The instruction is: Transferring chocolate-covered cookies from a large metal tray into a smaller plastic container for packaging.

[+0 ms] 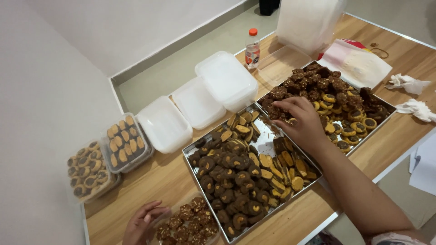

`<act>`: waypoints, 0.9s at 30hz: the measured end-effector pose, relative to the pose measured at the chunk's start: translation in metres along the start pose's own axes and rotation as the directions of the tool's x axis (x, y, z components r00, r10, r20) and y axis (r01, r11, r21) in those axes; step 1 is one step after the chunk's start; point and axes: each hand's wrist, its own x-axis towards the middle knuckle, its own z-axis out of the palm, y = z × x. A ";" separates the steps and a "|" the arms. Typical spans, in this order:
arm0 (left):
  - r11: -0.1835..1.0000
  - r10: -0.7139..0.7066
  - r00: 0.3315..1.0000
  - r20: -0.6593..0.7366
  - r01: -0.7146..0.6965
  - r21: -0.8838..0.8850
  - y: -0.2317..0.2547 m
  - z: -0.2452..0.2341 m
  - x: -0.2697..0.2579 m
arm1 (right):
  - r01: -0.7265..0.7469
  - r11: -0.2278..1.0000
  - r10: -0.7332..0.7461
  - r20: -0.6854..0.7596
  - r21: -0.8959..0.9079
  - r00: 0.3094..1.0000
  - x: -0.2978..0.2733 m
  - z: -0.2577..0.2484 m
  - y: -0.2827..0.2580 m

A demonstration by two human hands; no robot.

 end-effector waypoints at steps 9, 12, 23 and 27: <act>0.988 -0.003 1.000 0.010 0.005 -0.155 -0.017 -0.009 0.006 | -0.029 0.999 0.025 0.085 0.040 0.996 0.005 -0.002 -0.013; 0.991 0.027 0.999 0.042 -0.021 -0.134 -0.018 -0.010 0.007 | -0.063 0.995 0.051 0.139 0.081 0.989 0.006 -0.001 -0.019; 0.997 -0.028 1.000 -0.011 0.027 -0.068 0.008 0.011 -0.001 | -0.094 0.986 0.024 0.451 0.135 0.892 0.028 0.016 -0.063; 0.994 -0.030 0.999 -0.028 0.027 -0.104 0.021 0.025 -0.005 | -0.084 0.967 -0.050 0.503 0.241 0.863 0.037 0.017 -0.085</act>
